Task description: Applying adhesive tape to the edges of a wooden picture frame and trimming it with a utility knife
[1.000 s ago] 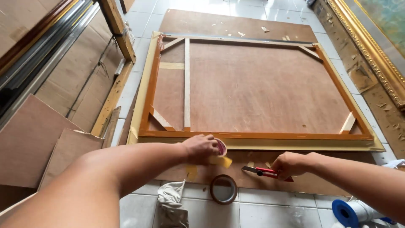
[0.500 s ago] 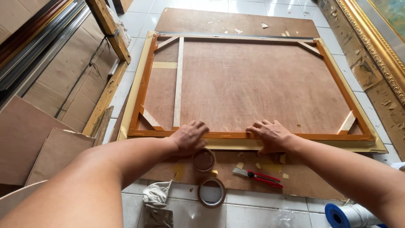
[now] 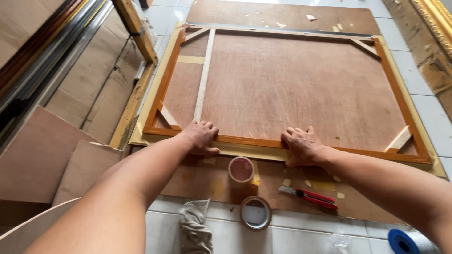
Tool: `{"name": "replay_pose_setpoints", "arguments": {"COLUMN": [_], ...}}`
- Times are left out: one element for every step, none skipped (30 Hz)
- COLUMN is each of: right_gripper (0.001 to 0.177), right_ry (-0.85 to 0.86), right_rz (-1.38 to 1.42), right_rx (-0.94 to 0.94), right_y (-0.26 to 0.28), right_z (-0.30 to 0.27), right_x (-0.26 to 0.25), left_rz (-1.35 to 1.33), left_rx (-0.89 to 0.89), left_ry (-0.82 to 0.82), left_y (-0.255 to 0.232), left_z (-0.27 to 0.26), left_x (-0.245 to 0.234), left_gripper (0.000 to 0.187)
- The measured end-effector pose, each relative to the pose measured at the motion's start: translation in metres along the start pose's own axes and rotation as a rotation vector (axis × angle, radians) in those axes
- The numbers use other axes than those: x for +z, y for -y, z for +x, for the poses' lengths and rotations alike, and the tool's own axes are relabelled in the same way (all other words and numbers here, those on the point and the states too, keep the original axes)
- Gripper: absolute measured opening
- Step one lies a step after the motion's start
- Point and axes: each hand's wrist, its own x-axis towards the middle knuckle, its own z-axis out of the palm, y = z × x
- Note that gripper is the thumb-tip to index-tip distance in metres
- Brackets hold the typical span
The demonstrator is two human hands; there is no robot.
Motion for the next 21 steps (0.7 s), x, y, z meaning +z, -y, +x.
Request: {"name": "replay_pose_setpoints", "arguments": {"right_gripper": [0.098, 0.099, 0.1, 0.1, 0.088, 0.076, 0.076, 0.064, 0.052, 0.052, 0.042, 0.032, 0.032, 0.04, 0.048, 0.048, 0.068, 0.091, 0.091, 0.053, 0.022], "right_ry": [-0.003, 0.06, 0.123, 0.125, -0.003, -0.132, -0.131, -0.27, -0.41, -0.405, -0.393, -0.387, -0.39, -0.269, -0.144, -0.148, -0.185, -0.226, -0.234, -0.064, 0.106], "right_rz": [0.003, 0.033, 0.063, 0.061, 0.212, 0.362, 0.359, 0.358, 0.359, 0.362, 0.348, 0.328, 0.329, 0.374, 0.417, 0.415, 0.239, 0.058, 0.054, -0.054, -0.162], "right_rx": [-0.008, -0.046, -0.084, -0.098, -0.138, -0.176, -0.19, -0.282, -0.371, -0.393, -0.611, -0.824, -0.84, -0.99, -1.136, -1.149, -1.267, -1.373, -1.382, -1.389, -1.386], "right_y": [0.002, 0.005, 0.008, 0.017, 0.027, 0.035, 0.062, 0.091, 0.121, 0.151, 0.18, 0.207, 0.232, 0.255, 0.279, 0.292, 0.306, 0.319, 0.329, 0.336, 0.343], "right_z": [0.008, 0.014, 0.019, 0.027, 0.034, 0.043, 0.05, 0.056, 0.061, 0.051, 0.04, 0.029, 0.027, 0.025, 0.022, 0.015, 0.009, 0.005, 0.007, 0.007, 0.007], "right_x": [-0.004, -0.006, -0.008, -0.014, -0.021, -0.029, -0.04, -0.05, -0.061, -0.083, -0.106, -0.13, -0.125, -0.121, -0.117, -0.108, -0.099, -0.09, -0.096, -0.1, -0.104], "left_rz": [0.001, -0.037, -0.076, -0.082, -0.092, -0.099, -0.105, -0.06, -0.015, -0.023, 0.069, 0.167, 0.165, 0.162, 0.158, 0.159, 0.12, 0.084, 0.087, 0.025, -0.036], "left_rx": [-0.008, -0.02, -0.032, -0.043, 0.008, 0.056, 0.043, 0.086, 0.129, 0.111, 0.146, 0.184, 0.168, 0.153, 0.138, 0.125, 0.097, 0.07, 0.059, 0.058, 0.058], "left_ry": [0.004, -0.006, -0.017, -0.011, -0.061, -0.116, -0.115, -0.146, -0.178, -0.17, -0.128, -0.088, -0.083, -0.042, -0.002, 0.002, 0.028, 0.051, 0.053, 0.02, -0.014], "left_y": [0.005, 0.006, 0.007, 0.008, 0.008, 0.01, 0.01, 0.01, 0.011, 0.016, 0.022, 0.029, 0.036, 0.044, 0.052, 0.053, 0.055, 0.06, 0.059, 0.053, 0.047], "left_z": [-0.004, -0.011, -0.018, -0.027, -0.036, -0.044, -0.057, -0.073, -0.089, -0.095, -0.102, -0.106, -0.108, -0.109, -0.11, -0.115, -0.119, -0.122, -0.137, -0.148, -0.159], "left_x": [-0.003, -0.004, -0.005, -0.004, -0.003, -0.004, -0.009, -0.012, -0.016, -0.008, 0.001, 0.006, 0.017, 0.027, 0.037, 0.038, 0.038, 0.038, 0.024, 0.009, -0.005], "left_gripper": [0.081, 0.077, 0.074, 0.074, 0.069, 0.063, 0.063, 0.058, 0.054, 0.054, 0.048, 0.044, 0.044, 0.041, 0.039, 0.039, 0.036, 0.034, 0.034, 0.031, 0.032]}}
